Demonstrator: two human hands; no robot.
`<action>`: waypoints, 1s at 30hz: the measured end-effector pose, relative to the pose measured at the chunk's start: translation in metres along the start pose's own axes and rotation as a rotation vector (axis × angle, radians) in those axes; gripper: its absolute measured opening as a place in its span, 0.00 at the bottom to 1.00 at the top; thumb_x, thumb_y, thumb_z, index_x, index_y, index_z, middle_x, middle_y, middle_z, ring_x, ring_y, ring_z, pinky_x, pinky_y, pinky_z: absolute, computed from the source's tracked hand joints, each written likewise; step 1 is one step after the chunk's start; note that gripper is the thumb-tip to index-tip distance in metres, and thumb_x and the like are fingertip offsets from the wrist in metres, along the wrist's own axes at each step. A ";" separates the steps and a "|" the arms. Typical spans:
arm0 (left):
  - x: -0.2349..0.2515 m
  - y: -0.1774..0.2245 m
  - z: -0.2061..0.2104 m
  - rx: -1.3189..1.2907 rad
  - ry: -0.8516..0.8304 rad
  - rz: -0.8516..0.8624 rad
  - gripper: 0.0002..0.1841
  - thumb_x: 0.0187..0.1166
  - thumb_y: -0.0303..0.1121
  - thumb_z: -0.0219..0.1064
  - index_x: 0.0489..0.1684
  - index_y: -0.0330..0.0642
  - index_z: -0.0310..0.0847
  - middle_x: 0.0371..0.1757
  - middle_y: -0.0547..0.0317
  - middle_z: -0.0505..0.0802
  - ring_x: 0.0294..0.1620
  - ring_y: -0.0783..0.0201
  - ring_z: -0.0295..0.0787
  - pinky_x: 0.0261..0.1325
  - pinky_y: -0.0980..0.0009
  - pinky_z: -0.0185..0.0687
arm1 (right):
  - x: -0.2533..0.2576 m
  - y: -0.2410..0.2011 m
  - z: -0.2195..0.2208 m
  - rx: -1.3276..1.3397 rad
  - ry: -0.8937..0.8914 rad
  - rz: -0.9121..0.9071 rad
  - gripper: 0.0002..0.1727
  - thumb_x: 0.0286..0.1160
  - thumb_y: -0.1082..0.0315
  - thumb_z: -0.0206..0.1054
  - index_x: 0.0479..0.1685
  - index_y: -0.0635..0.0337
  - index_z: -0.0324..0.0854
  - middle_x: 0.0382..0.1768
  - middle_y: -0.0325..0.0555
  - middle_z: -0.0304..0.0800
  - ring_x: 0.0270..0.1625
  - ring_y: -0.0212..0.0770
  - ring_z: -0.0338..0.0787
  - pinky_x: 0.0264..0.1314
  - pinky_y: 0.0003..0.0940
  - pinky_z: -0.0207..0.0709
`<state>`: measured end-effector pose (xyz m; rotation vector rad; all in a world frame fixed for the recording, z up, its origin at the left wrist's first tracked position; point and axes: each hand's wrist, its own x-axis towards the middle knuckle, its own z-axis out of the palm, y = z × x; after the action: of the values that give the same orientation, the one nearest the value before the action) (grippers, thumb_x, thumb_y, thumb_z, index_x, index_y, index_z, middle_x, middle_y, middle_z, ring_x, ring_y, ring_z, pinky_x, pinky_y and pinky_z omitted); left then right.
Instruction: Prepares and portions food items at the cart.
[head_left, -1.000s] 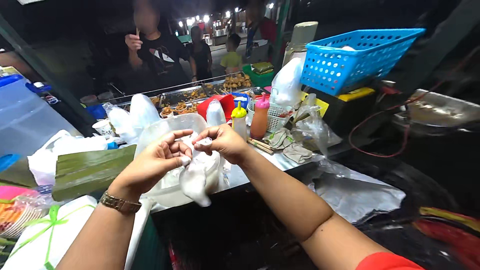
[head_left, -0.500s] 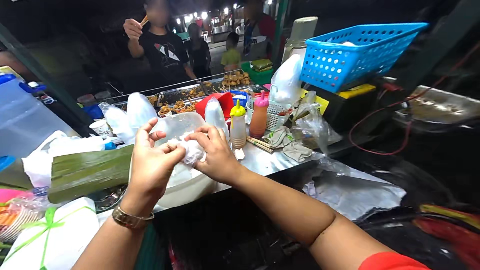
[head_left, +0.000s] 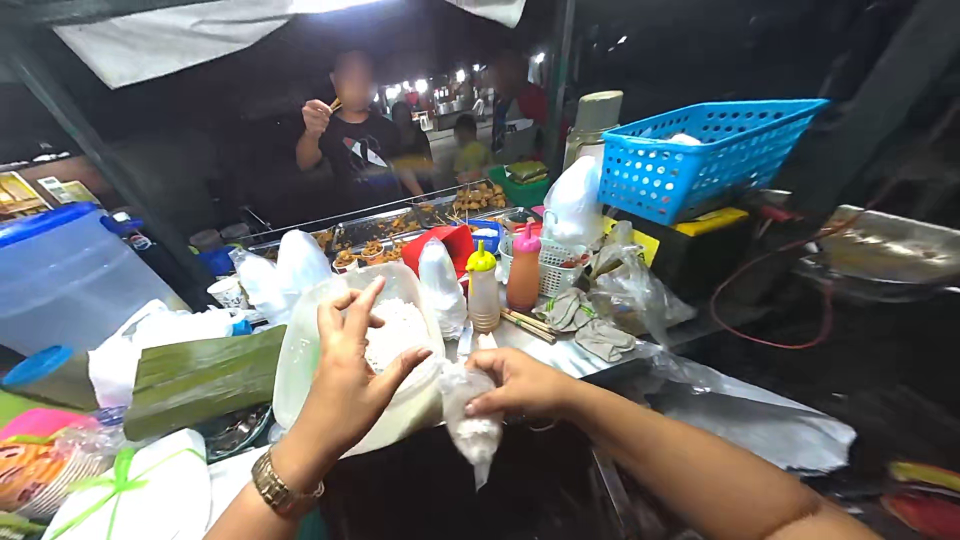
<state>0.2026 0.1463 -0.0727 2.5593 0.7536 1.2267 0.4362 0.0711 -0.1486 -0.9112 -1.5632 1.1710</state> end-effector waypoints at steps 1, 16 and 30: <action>-0.001 -0.005 -0.001 0.092 -0.104 -0.073 0.43 0.72 0.61 0.70 0.85 0.45 0.70 0.76 0.37 0.74 0.65 0.51 0.79 0.59 0.56 0.81 | -0.005 0.000 -0.010 -0.021 0.036 0.011 0.12 0.63 0.74 0.78 0.45 0.61 0.84 0.37 0.33 0.93 0.41 0.24 0.91 0.51 0.27 0.87; 0.008 -0.035 -0.032 0.096 -0.781 -0.459 0.21 0.88 0.48 0.60 0.39 0.42 0.94 0.73 0.45 0.85 0.80 0.44 0.71 0.77 0.40 0.61 | -0.035 -0.009 -0.113 -0.080 0.626 0.210 0.08 0.74 0.73 0.74 0.46 0.66 0.82 0.37 0.41 0.91 0.38 0.29 0.91 0.47 0.27 0.87; 0.007 -0.038 -0.019 0.438 -0.508 -0.400 0.18 0.68 0.30 0.81 0.58 0.43 0.92 0.74 0.42 0.86 0.83 0.32 0.66 0.80 0.26 0.44 | 0.056 0.039 -0.119 -0.900 0.611 0.293 0.23 0.80 0.59 0.72 0.62 0.71 0.85 0.69 0.73 0.79 0.72 0.71 0.80 0.75 0.65 0.72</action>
<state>0.1783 0.1820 -0.0709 2.6630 1.4233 0.2892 0.5366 0.1640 -0.1614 -1.9187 -1.4318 0.2324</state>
